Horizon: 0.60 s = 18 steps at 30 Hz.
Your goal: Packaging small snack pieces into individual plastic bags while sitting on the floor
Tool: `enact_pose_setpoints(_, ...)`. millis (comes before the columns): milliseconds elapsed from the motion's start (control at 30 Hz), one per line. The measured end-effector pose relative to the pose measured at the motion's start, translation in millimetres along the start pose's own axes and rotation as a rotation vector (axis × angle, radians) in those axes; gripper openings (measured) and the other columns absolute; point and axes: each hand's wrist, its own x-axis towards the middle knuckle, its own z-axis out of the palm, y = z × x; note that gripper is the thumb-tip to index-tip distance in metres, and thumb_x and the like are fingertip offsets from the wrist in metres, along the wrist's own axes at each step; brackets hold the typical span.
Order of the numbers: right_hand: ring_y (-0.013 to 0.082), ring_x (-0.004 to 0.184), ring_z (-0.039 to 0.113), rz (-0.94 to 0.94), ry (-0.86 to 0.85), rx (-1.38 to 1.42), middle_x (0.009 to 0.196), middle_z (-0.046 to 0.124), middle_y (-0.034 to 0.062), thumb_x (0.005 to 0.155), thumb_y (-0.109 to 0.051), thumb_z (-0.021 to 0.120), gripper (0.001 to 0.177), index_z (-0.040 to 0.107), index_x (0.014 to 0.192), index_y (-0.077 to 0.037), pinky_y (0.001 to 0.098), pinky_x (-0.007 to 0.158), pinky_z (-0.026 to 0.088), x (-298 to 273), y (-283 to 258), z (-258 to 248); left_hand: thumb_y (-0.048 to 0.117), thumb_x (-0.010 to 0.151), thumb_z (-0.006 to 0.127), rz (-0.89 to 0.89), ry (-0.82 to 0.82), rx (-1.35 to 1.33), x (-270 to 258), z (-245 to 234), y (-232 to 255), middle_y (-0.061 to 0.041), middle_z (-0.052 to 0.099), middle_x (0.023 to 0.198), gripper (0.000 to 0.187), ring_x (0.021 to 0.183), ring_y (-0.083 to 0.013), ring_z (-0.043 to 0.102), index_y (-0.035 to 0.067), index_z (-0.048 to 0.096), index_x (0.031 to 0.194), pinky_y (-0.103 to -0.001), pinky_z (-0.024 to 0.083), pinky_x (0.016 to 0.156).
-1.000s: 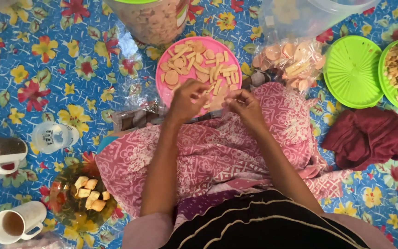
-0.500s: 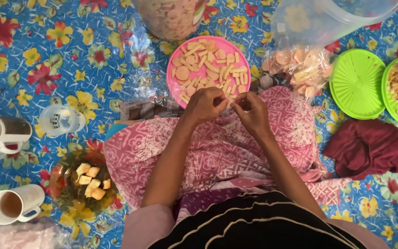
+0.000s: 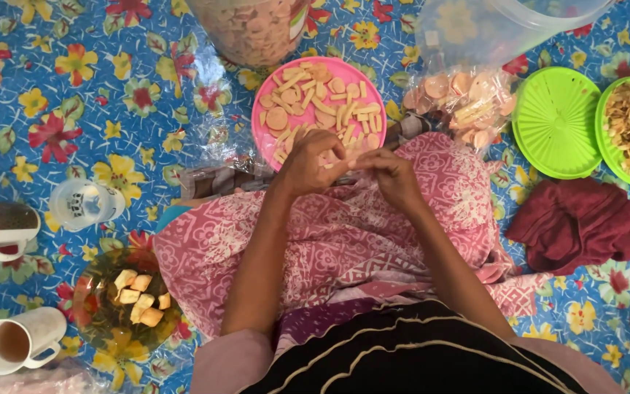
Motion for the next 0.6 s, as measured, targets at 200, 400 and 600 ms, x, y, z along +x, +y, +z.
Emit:
enact_pose_setpoints(200, 0.0141, 0.083, 0.054, 0.167, 0.074, 0.186, 0.089, 0.064, 0.0079, 0.087, 0.006, 0.051, 0.027, 0.073, 0.084, -0.009, 0.025, 0.072, 0.046, -1.1, -9.0, -9.7, 0.002, 0.068, 0.071, -0.182, 0.047, -0.337, 0.8, -5.9, -9.3, -0.004, 0.057, 0.071, 0.028, 0.054, -0.0128, 0.057, 0.014, 0.067, 0.093, -0.023, 0.046, 0.051)
enact_pose_setpoints(400, 0.0104, 0.078, 0.055, 0.286, 0.159, 0.31, 0.086, 0.065, 0.0065, 0.084, 0.006, 0.053, 0.021, 0.072, 0.084, -0.005, 0.0205, 0.069, 0.042, 0.3, 1.2, -4.3, 0.005, 0.072, 0.075, -0.223, 0.259, -0.348, 11.8, -8.8, -15.2, -0.003, 0.059, 0.076, 0.019, 0.052, -0.007, 0.056, 0.015, 0.071, 0.088, -0.018, 0.048, 0.042)
enact_pose_setpoints(600, 0.0074, 0.073, 0.051, 0.353, 0.14, 0.317, 0.085, 0.062, 0.0036, 0.079, 0.008, 0.053, 0.023, 0.072, 0.087, -0.002, 0.0191, 0.067, 0.042, 9.4, -23.7, 2.6, 0.021, 0.057, 0.09, -0.182, 0.107, -0.381, 9.5, 1.4, -1.4, -0.007, 0.055, 0.1, 0.043, 0.082, -0.0169, 0.059, 0.017, 0.071, 0.095, -0.027, 0.054, 0.068)
